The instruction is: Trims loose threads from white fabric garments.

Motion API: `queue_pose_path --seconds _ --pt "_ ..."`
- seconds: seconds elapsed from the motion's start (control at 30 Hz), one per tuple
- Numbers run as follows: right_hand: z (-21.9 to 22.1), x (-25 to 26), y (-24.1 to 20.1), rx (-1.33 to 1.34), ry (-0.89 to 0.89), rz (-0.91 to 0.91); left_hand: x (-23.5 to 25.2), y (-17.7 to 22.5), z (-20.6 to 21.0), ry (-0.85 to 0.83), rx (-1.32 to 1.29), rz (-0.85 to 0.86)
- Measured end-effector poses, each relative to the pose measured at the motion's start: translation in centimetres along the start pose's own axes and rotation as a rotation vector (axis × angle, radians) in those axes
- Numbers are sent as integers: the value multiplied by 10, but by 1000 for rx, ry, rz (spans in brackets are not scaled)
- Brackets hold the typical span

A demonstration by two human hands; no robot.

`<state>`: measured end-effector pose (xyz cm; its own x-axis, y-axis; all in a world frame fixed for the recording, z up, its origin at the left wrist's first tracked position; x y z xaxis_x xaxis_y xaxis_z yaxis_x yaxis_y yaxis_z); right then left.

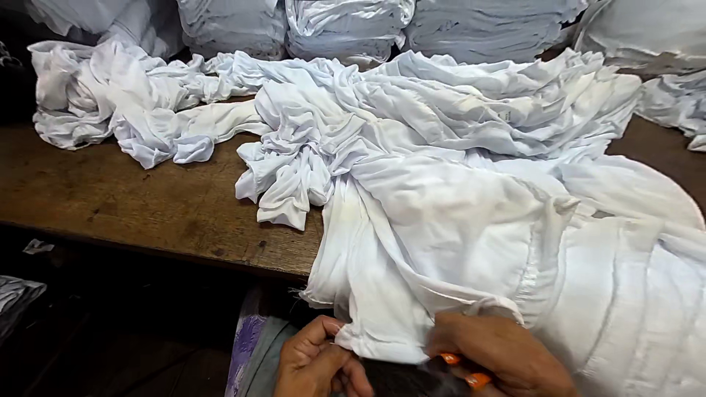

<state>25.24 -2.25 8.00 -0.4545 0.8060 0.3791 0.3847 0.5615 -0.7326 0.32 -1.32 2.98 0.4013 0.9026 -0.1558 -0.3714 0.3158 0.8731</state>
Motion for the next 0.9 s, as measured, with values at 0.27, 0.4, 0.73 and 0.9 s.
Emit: queue_pose_path --seconds 0.27,0.4,0.73,0.9 --pt "-29 -22 -12 -179 -396 220 9 -6 8 46 -453 -188" --pt "-21 -28 -17 -43 -211 318 1 -2 13 97 -289 -19" --pt "51 -12 -41 201 267 301 -12 5 16 -28 8 267" --pt "47 -21 -54 -204 97 206 -16 6 18 -1 -32 197"
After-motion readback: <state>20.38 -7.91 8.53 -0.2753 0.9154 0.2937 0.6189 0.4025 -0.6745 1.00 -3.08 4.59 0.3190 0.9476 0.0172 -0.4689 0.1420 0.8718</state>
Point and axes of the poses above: each hand's wrist, its own x-axis towards the middle knuckle, its own z-axis out of the palm, y = z × x, the point moved 1 cm from there along x, towards the middle knuckle, and after that the axes turned 6 degrees about x, right-handed, at the moved point
